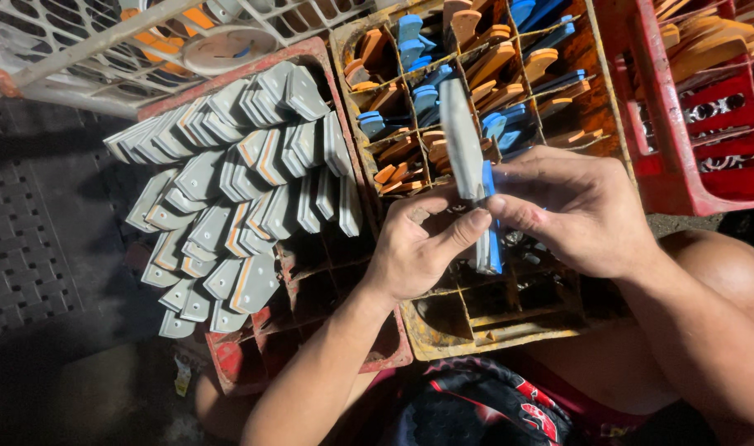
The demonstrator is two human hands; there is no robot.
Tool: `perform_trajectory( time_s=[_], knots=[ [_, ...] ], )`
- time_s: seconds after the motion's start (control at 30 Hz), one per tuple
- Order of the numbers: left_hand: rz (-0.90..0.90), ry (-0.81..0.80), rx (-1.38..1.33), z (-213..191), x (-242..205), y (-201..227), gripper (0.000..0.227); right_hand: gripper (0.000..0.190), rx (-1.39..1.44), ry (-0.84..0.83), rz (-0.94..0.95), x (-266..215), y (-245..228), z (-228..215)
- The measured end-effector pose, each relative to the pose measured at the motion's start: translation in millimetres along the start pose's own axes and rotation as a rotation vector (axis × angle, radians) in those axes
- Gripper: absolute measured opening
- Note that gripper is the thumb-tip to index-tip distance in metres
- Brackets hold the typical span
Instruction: The person assembles climbing holds by inserting wooden inserts into gray metal plates and securing them with blue plastic fasteners. The person handles each component by hand, aligns the parts, and places the assembled units into a compartmentalized tray.
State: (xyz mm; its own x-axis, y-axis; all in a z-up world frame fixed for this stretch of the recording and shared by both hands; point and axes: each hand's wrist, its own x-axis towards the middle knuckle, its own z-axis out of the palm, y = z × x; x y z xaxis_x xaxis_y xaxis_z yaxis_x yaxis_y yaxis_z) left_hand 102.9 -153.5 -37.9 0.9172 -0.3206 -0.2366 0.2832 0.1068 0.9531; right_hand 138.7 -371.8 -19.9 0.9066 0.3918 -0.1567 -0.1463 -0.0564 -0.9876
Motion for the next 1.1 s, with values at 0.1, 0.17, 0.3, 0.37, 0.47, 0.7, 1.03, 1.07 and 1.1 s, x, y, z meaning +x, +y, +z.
perform_trajectory(
  time_s=[0.1, 0.17, 0.3, 0.37, 0.47, 0.7, 1.03, 1.07, 1.1],
  knots=[
    [-0.025, 0.018, -0.085, 4, -1, -1, 0.034, 0.033, -0.046, 0.002, -0.012, 0, 2, -1],
    [-0.013, 0.015, -0.097, 6, -1, -3, 0.032, 0.034, -0.076, -0.004, -0.001, 1, 3, -1],
    [-0.08, 0.008, -0.295, 8, 0, -8, 0.029, 0.051, -0.087, -0.009, 0.001, 2, 1, 0],
    [-0.088, 0.026, -0.249, 7, 0, -9, 0.024, 0.054, -0.16, -0.013, -0.067, 1, -3, -2],
    [-0.049, 0.015, -0.293, 3, 0, -11, 0.026, 0.074, -0.049, -0.083, -0.048, 2, -10, -5],
    [-0.085, 0.087, -0.307, 3, 4, -10, 0.028, 0.109, -0.196, -0.307, -0.024, 5, -11, 1],
    [-0.107, 0.074, -0.369, 2, 3, -14, 0.029, 0.112, -0.207, -0.309, 0.027, 6, -2, -5],
    [-0.11, 0.073, -0.366, 1, 3, -15, 0.029, 0.113, -0.224, -0.308, 0.041, 7, -1, -4],
    [-0.109, 0.07, -0.38, 0, 3, -16, 0.029, 0.112, -0.233, -0.304, 0.026, 6, -1, -3]
  ],
)
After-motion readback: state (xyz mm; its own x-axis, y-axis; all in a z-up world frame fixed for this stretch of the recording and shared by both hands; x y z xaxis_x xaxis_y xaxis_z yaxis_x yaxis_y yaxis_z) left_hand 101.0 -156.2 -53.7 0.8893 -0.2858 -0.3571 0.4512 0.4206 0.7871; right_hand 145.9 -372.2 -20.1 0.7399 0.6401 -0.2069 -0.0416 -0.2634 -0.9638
